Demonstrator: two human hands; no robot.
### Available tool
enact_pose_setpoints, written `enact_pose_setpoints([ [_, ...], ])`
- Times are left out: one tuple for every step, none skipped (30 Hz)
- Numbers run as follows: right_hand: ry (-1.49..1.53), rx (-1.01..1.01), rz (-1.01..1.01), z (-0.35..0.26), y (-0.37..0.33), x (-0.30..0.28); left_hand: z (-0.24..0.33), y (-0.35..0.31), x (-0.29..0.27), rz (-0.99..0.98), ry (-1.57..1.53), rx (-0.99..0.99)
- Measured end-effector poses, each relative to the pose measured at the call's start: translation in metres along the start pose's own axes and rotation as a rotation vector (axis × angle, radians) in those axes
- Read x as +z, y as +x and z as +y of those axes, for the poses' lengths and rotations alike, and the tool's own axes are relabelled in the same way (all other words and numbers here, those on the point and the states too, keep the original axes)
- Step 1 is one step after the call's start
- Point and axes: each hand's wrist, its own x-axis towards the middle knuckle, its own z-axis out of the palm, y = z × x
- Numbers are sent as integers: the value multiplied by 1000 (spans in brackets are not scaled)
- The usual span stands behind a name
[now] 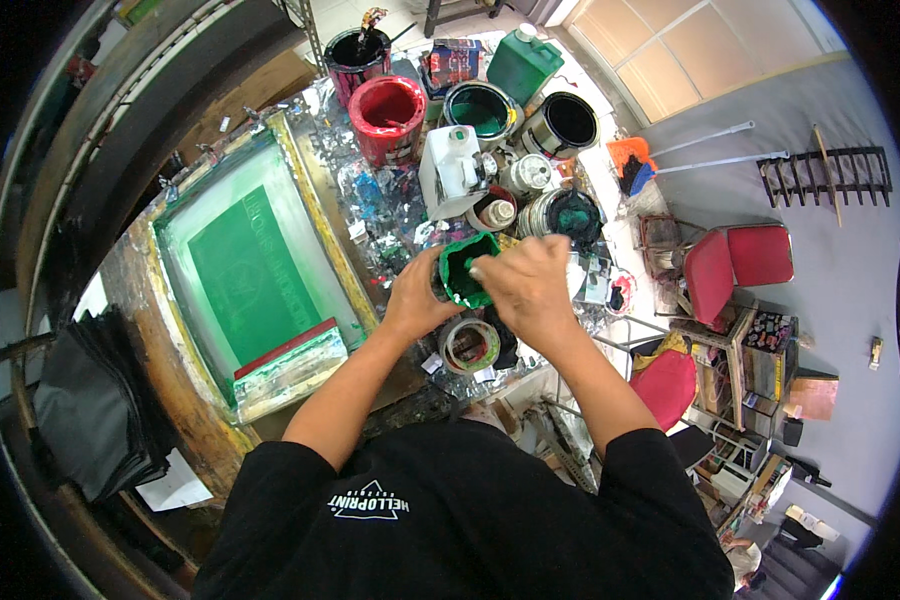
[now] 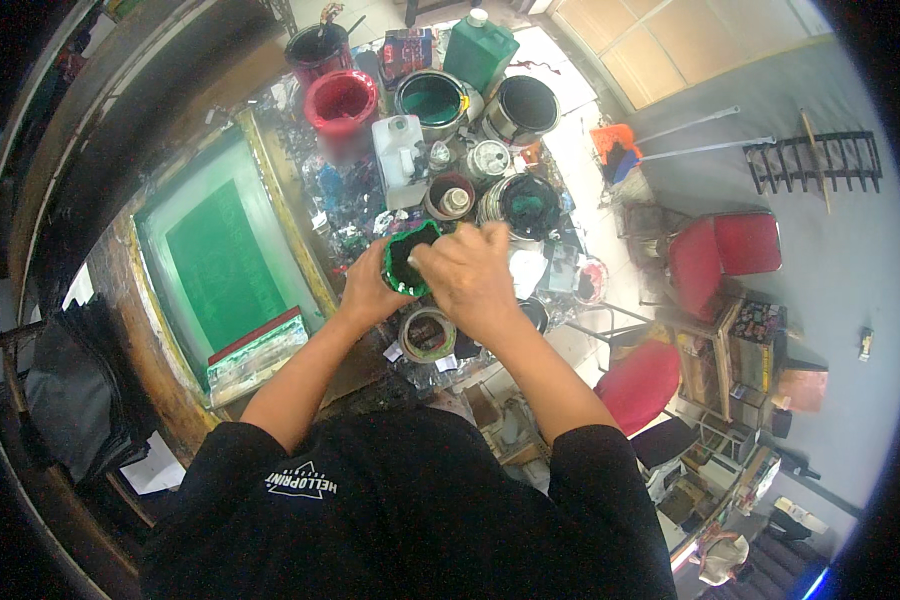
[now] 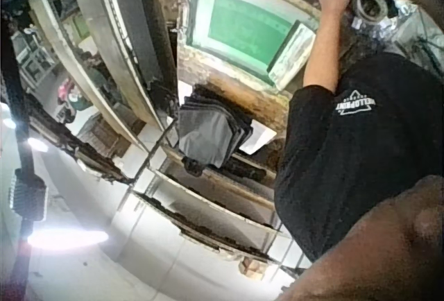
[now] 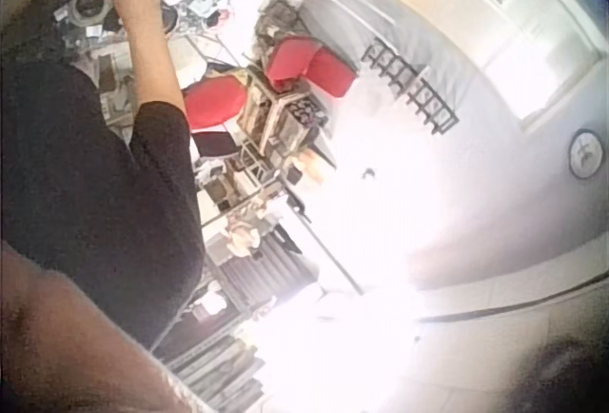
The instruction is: The person prepares screen printing ink by pouring a liquid from a bottle into a green container and stirring it with a stick. They then retrieve a white plastic bag, open it, and pour its contents into the same container, followed by adding more liquid from a green bottle and stirring again.
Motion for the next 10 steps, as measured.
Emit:
enact_pose_setpoints([
  [6, 23, -26, 2, -5, -1, 3, 0, -3, -27, -8, -12],
  [11, 46, -52, 5, -11, -7, 4, 1, -4, -54, -17, -23],
  [27, 57, -77, 9, -12, -7, 0, 5, -5, -36, -3, -9],
  [-64, 118, -63, 7, -5, -19, -5, 3, -1, -27, 8, -6],
  [-37, 161, -11, 9, 2, -23, -9, -2, 1, -18, 21, -2],
  [-37, 141, 50, 10, 6, -21, -5, 1, 1, -70, 10, -12],
  [-36, 120, 111, 8, 9, -17, -6, 2, 3, -53, -12, 19],
  [-14, 108, 80, 9, 7, -10, -8, 1, 7, -35, -34, 50],
  [9, 95, 47, 9, 6, -1, -4, 2, 7, -17, -57, 78],
  [1, 95, 52, 12, 4, -1, 1, 2, 7, -48, -82, 41],
])
